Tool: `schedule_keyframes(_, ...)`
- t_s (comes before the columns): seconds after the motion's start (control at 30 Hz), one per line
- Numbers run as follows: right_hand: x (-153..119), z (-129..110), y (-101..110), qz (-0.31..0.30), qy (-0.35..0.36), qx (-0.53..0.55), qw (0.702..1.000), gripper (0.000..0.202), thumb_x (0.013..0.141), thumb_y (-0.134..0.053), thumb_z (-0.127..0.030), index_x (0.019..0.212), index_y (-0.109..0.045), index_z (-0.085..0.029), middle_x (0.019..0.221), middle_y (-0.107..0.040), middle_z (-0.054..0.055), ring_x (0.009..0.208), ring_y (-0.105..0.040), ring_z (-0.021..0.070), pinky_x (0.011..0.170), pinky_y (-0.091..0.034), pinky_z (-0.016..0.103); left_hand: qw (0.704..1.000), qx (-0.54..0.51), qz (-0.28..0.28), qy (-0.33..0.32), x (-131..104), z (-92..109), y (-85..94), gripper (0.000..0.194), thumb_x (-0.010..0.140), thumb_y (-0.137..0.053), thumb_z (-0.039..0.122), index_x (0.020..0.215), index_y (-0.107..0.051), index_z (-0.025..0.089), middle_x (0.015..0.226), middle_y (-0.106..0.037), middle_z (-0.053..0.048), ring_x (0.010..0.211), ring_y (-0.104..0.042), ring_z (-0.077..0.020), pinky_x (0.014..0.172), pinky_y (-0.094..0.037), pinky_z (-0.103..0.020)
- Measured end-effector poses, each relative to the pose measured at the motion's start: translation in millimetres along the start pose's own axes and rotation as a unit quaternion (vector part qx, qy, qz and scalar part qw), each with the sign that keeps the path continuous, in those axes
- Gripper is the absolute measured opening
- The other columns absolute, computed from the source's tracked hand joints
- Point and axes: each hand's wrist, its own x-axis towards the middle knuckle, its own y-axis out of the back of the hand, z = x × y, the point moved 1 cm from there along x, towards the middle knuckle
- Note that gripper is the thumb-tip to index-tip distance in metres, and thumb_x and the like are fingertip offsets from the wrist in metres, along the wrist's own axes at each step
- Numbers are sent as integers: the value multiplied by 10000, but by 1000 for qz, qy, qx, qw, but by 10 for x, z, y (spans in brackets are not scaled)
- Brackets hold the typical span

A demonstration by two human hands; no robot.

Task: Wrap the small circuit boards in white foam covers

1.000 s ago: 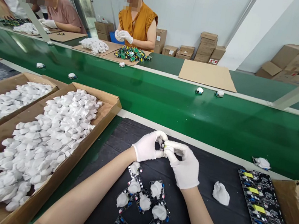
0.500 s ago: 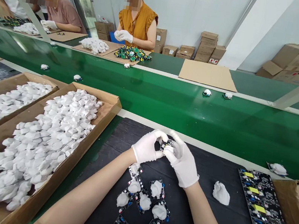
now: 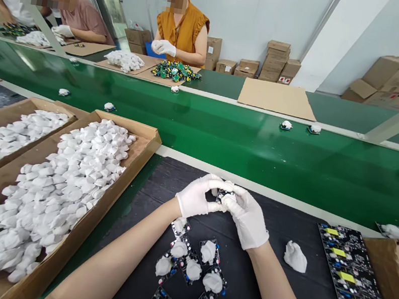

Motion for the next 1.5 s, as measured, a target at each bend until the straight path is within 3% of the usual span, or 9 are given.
schedule_keyframes(0.2, -19, -97, -18, -69, -39, 41, 996, 413, 665, -751, -327, 1053, -654, -227, 996, -687, 51, 944, -604, 241, 873, -471, 396, 1000, -6, 11, 11, -6, -19, 1, 370, 722, -730, 316, 1074, -648, 234, 995, -605, -50, 815, -573, -154, 803, -503, -331)
schedule_keyframes(0.37, -17, -79, -31, -145, -112, 167, 969, 370, 810, -607, -347, 1172, -611, -268, 1046, -667, 38, 1049, -566, 233, 900, -465, 408, 999, -33, 36, 12, -16, -46, 2, 357, 731, -724, 336, 1064, -667, 222, 988, -610, -65, 938, -582, -198, 817, -511, -344)
schedule_keyframes(0.53, -27, -45, -18, -114, -103, 172, 973, 373, 776, -669, -324, 1144, -639, -266, 997, -687, 41, 961, -607, 227, 914, -458, 438, 999, -27, 26, 10, -19, -56, 1, 371, 721, -736, 313, 1074, -666, 227, 981, -617, -61, 907, -590, -191, 810, -516, -346)
schedule_keyframes(0.73, -27, -98, -37, -114, -108, 164, 974, 369, 713, -730, -257, 1077, -672, -265, 1075, -672, 38, 983, -599, 220, 937, -444, 414, 999, -29, 17, 2, -14, -62, 13, 365, 723, -728, 244, 1080, -664, 209, 955, -629, -57, 847, -591, -168, 780, -515, -313)
schedule_keyframes(0.97, -24, -20, -46, -60, -88, 140, 984, 303, 662, -776, -339, 940, -707, -240, 870, -686, 30, 839, -606, 196, 869, -469, 387, 999, -43, -6, 20, -5, -38, 34, 367, 730, -724, 292, 1080, -666, 197, 892, -622, -46, 781, -574, -149, 740, -507, -295)
schedule_keyframes(1.1, -38, -25, -75, -60, -65, 140, 986, 285, 702, -728, -393, 930, -700, -224, 800, -656, 21, 812, -588, 190, 852, -469, 386, 999, -41, -3, 28, -1, -37, 33, 383, 718, -735, 300, 1078, -665, 190, 887, -621, -45, 757, -566, -141, 745, -506, -299)
schedule_keyframes(1.33, -19, 43, -68, -9, -54, 73, 996, 344, 651, -755, -333, 961, -670, -209, 957, -655, 42, 880, -569, 196, 814, -454, 349, 1000, -30, 0, -6, -6, -49, -7, 326, 729, -717, 223, 1050, -667, 206, 933, -620, -54, 829, -585, -159, 784, -504, -309)
schedule_keyframes(1.5, -22, 84, -43, 8, -30, 48, 998, 262, 662, -715, -314, 891, -669, -195, 693, -577, -13, 653, -491, 144, 636, -416, 300, 999, -32, -9, -10, -19, -70, -31, 358, 684, -753, 220, 1032, -669, 211, 926, -593, -40, 733, -569, -127, 736, -510, -293)
